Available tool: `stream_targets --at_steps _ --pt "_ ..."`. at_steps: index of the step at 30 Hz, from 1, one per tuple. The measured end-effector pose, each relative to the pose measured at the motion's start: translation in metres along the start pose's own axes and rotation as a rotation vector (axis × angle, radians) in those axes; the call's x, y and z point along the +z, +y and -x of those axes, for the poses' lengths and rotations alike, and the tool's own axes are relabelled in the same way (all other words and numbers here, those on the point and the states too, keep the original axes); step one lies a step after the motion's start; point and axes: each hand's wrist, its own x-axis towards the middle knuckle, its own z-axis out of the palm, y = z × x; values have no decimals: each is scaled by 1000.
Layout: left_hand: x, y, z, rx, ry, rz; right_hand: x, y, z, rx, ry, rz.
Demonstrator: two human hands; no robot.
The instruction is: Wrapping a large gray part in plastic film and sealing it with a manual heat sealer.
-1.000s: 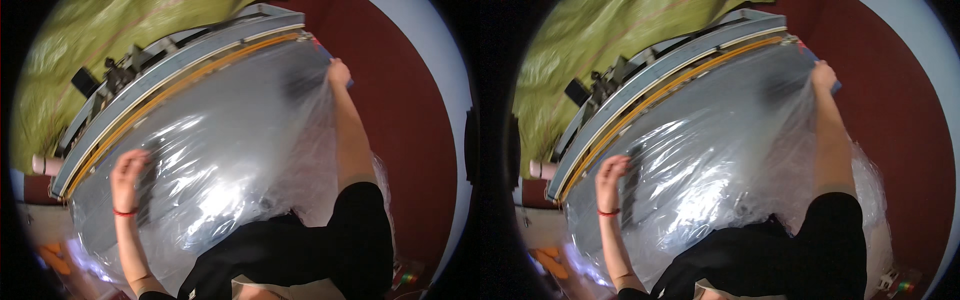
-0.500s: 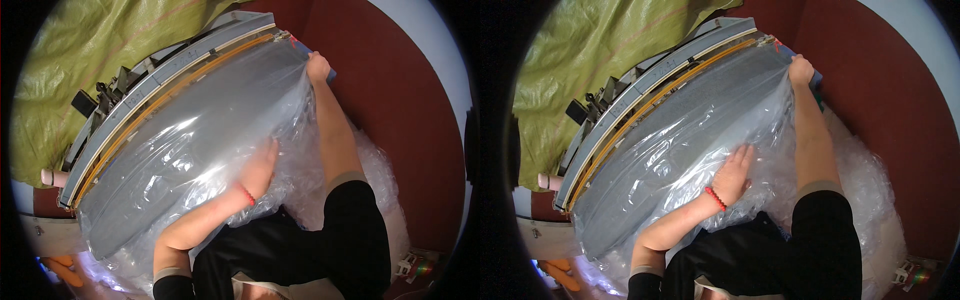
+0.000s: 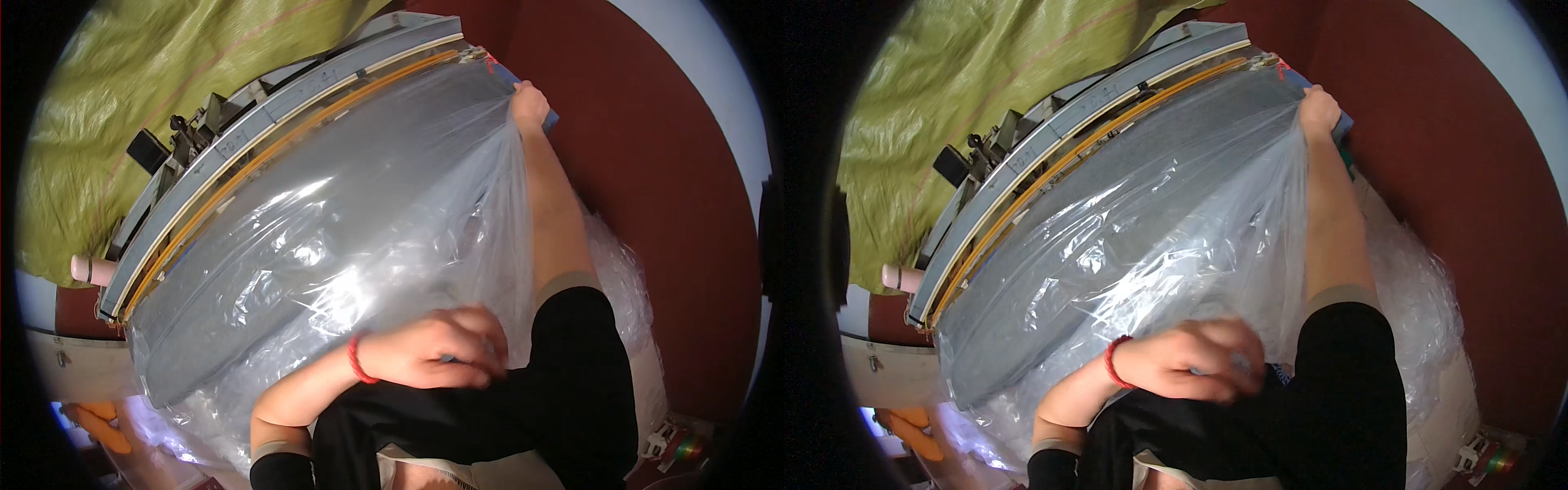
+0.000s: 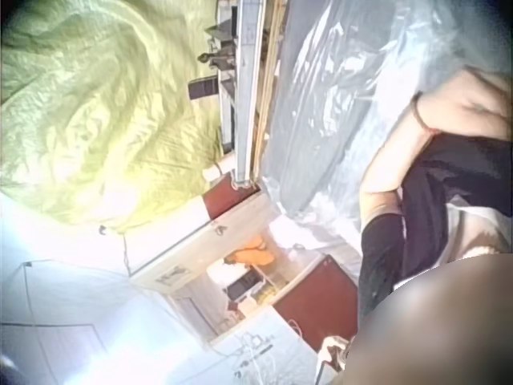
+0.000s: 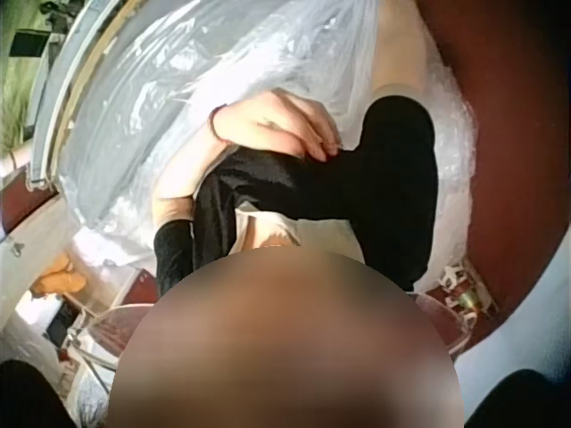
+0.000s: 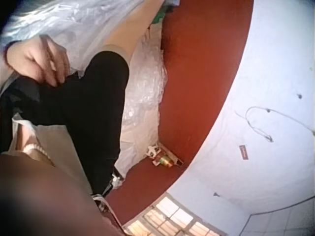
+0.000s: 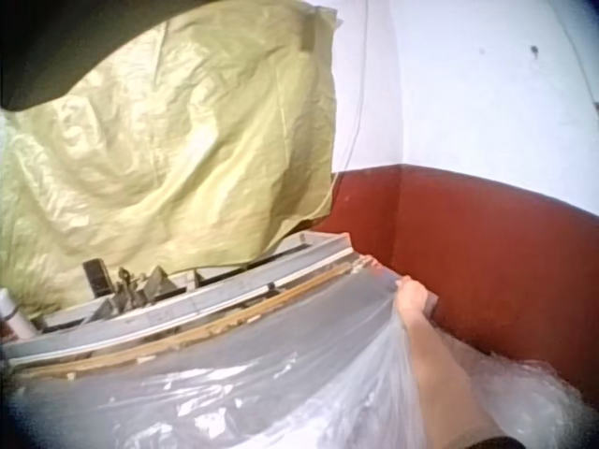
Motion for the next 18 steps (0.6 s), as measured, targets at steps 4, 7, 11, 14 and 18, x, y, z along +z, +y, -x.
stream_targets --at_steps 4,7,11,14,18 --pt "2 -41 6 -180 627 -288 0 -1 -1 18 -10 -2" --pt "14 -56 28 -595 436 548 4 -7 -1 15 -26 6" --pt "-2 15 60 -153 155 285 6 -13 0 18 -52 22" --pt "3 75 120 -1 438 41 -3 -5 5 -19 -4 75" --pt "49 139 183 681 913 228 6 -2 -2 -22 -83 14"
